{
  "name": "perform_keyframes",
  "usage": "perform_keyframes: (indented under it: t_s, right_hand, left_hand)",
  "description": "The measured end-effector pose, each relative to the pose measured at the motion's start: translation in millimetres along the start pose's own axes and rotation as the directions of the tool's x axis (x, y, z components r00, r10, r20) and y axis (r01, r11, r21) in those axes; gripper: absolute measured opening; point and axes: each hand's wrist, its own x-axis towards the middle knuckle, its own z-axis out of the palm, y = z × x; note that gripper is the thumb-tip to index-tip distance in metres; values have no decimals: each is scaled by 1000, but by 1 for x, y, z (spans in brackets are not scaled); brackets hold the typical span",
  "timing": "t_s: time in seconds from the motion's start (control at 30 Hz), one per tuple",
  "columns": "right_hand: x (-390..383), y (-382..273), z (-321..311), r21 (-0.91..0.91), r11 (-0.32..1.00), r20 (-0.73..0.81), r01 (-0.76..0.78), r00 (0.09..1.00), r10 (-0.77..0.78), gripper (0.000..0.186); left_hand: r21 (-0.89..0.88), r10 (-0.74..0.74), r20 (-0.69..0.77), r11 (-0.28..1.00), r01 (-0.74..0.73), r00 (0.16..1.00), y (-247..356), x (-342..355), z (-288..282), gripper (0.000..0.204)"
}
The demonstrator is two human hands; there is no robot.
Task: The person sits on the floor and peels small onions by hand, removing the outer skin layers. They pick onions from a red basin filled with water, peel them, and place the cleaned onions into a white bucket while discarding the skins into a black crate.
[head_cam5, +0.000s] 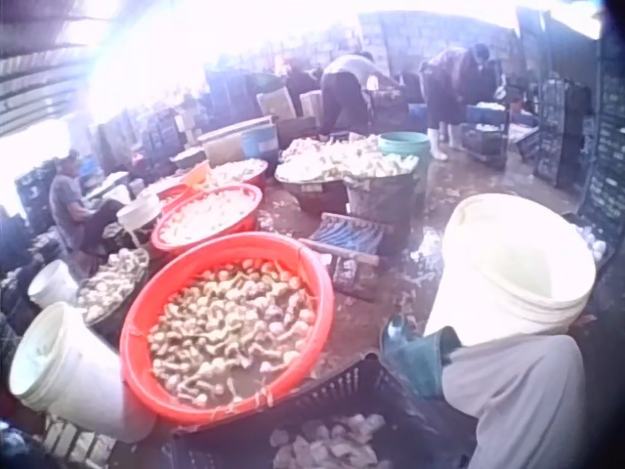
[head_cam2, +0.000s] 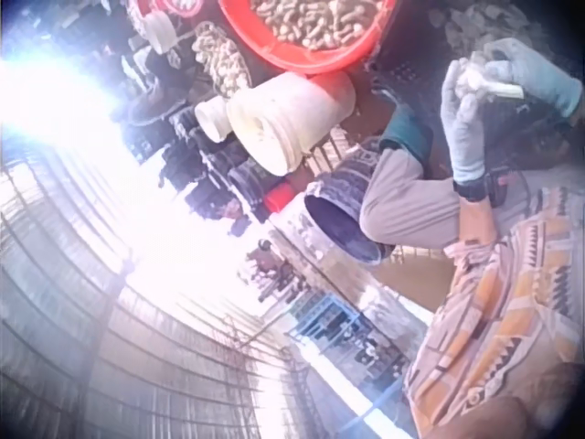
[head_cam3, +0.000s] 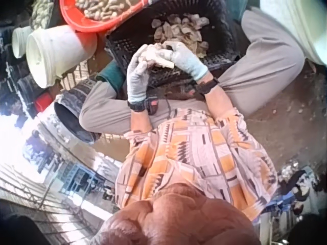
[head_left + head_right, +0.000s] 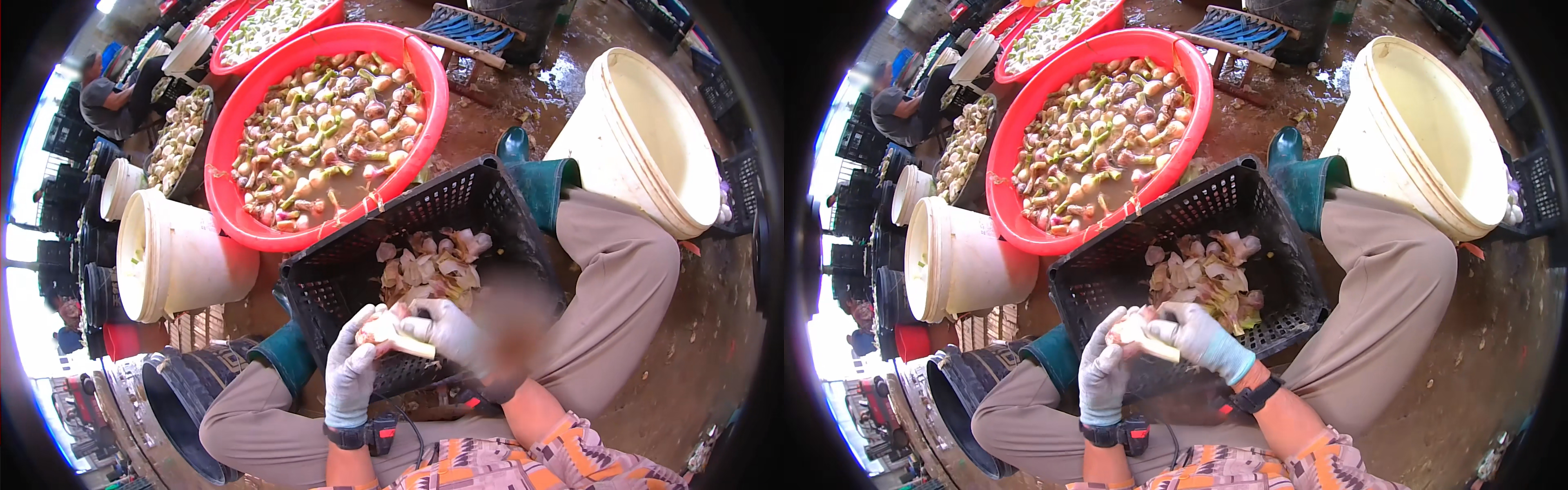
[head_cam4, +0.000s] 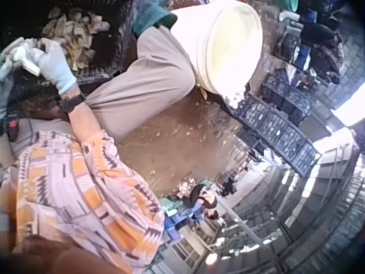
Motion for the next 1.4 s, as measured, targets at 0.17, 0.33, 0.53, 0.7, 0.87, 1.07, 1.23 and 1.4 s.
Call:
perform_keyframes:
  t_s: [0.17,0.33,0.53,0.7,0.87,1.07,1.23,1.4]
  right_hand:
    - [7,24,11,469,882,-25,-52,997,73,26]
    - [15,14,12,541,839,-36,-47,996,79,21]
    - [18,15,-2,4,1000,-28,-12,1000,12,22]
    - [37,41,-21,220,975,-250,2,967,55,19]
    - [57,82,-37,101,989,-443,108,895,-53,14]
    - [56,85,-57,9,991,-688,135,720,-92,19]
    - [-7,-4,-21,-790,612,-495,-38,629,-600,26]
    - [-4,-1,15,-247,925,-252,288,903,-349,29]
  left_hand:
    - [95,-49,-85,994,57,995,-12,9,-7,63]
    - [-157,-55,-97,987,39,994,-28,12,-14,66]
    - [392,-250,-106,879,272,962,-3,20,-11,55]
    - [72,-197,-22,978,198,980,-12,12,-10,61]
    - [-245,-134,88,958,152,987,-24,8,-15,63]
    - [-408,-41,171,907,108,984,-25,-2,3,65]
    - [-490,81,114,872,-15,990,-9,5,4,54]
    - [-390,49,4,920,-44,999,-25,14,3,43]
